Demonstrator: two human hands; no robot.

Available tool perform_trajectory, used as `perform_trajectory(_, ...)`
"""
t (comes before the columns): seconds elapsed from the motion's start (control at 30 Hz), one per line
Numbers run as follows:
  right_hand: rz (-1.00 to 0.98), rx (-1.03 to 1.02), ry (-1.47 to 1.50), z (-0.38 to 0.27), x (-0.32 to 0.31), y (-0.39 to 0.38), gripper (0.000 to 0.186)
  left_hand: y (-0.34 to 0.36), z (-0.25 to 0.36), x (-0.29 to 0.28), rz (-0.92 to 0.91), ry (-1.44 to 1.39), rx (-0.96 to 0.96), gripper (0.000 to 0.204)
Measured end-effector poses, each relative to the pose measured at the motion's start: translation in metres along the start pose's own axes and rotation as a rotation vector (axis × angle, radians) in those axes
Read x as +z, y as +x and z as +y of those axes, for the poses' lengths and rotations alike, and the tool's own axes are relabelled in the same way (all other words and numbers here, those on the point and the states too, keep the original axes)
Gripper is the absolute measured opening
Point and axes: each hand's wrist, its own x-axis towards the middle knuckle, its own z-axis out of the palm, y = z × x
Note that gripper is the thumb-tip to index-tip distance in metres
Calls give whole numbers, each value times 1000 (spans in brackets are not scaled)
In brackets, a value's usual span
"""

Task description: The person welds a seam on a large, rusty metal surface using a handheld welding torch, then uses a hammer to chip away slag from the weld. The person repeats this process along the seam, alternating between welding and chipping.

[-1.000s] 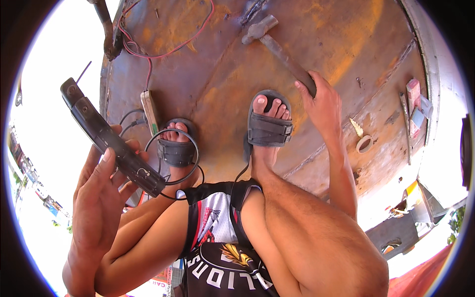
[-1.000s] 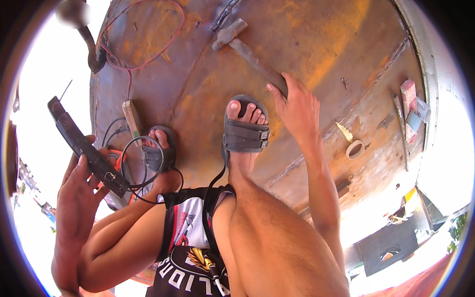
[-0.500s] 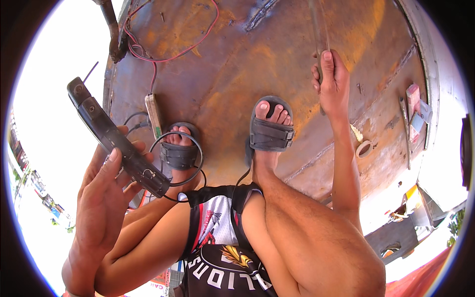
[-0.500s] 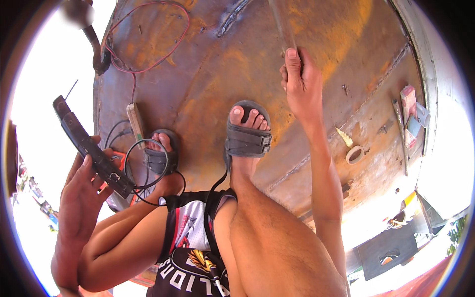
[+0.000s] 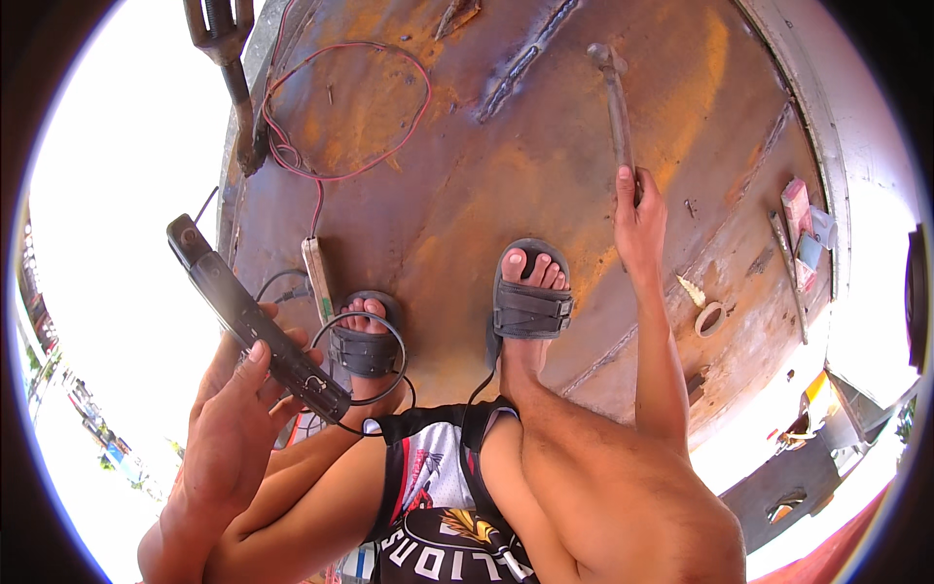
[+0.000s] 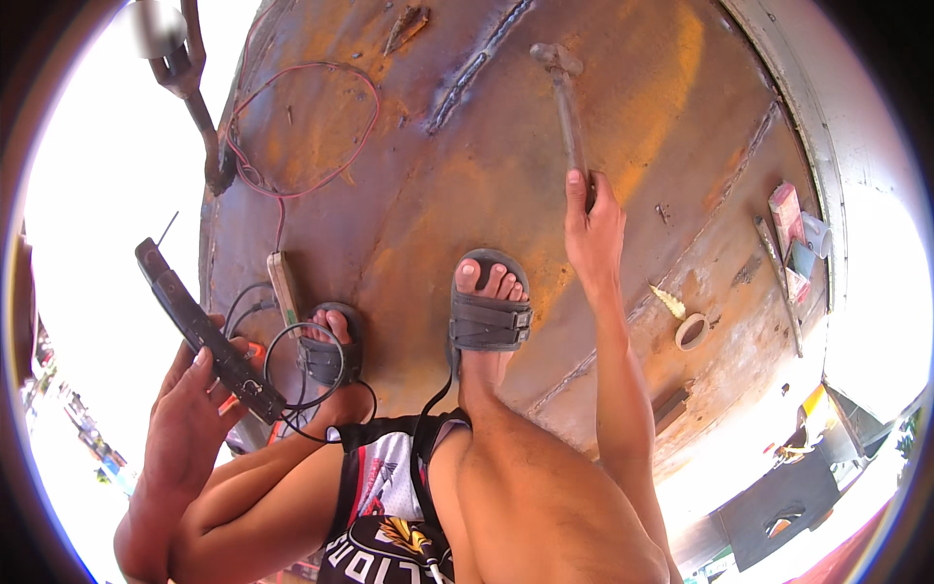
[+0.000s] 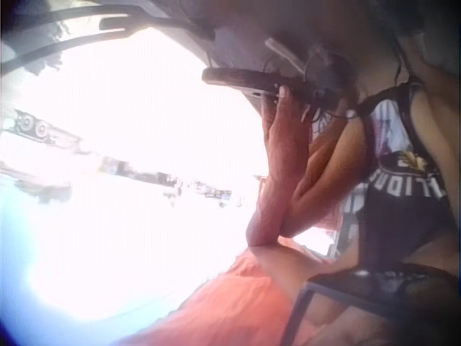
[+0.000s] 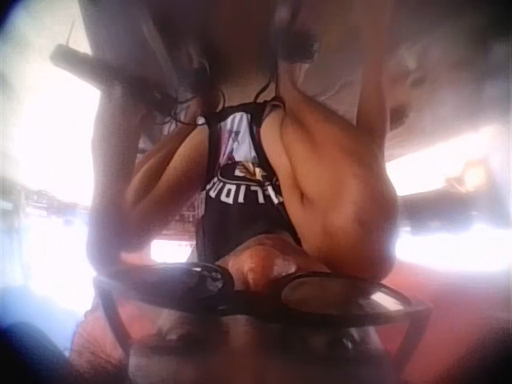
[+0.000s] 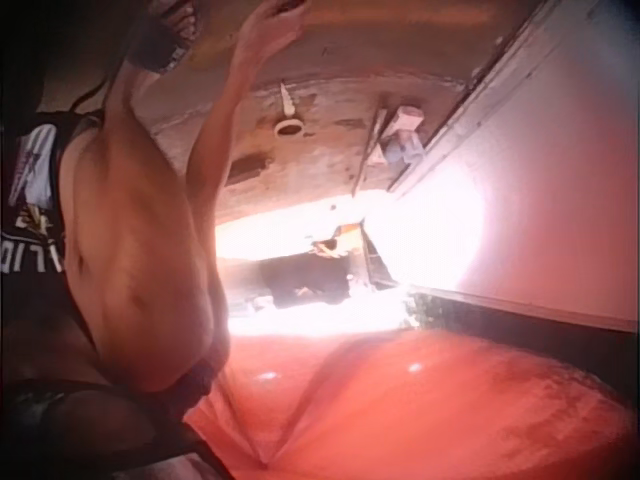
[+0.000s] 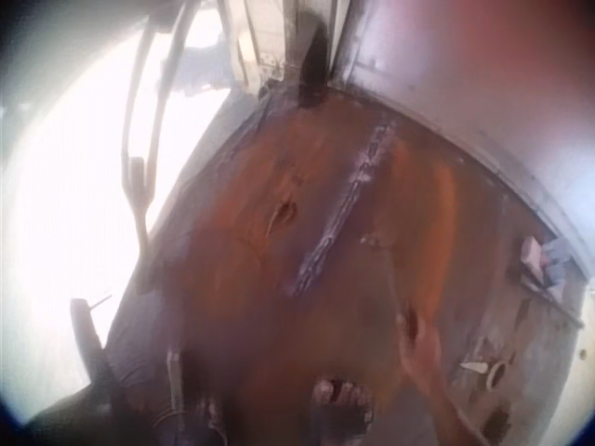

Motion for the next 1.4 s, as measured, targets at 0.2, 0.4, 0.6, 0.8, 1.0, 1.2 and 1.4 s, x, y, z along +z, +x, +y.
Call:
perform_trajectory(0.2, 181, -99, -508, 14, -18, -16, 40, -5, 6, -2, -8, -2, 6, 51)
perform_trajectory(0.4, -5, -49, -819, -15, -31, -10, 38, -7, 9, -1, -26, -26, 2, 47)
perform_trajectory(0.6, -78, -58, -716, -53, -46, -3, 36, -5, 9, 0, -67, -44, 17, 46)
perform_trajectory(0.8, 280, -734, 338, -137, -100, -33, 28, -7, 11, -1, -30, -40, 21, 47)
perform_trajectory(1.0, 53, -1366, 469, -178, -173, -61, 64, -3, 16, 13, -59, -17, 2, 45)
perform_trajectory(1.2, 188, -448, 152, -155, -95, 18, 42, 2, 17, 17, 5, 0, -27, 44)
perform_trajectory(1.4, -222, -17, -873, -57, -55, 25, 48, 17, 25, 20, -19, 24, -45, 43)
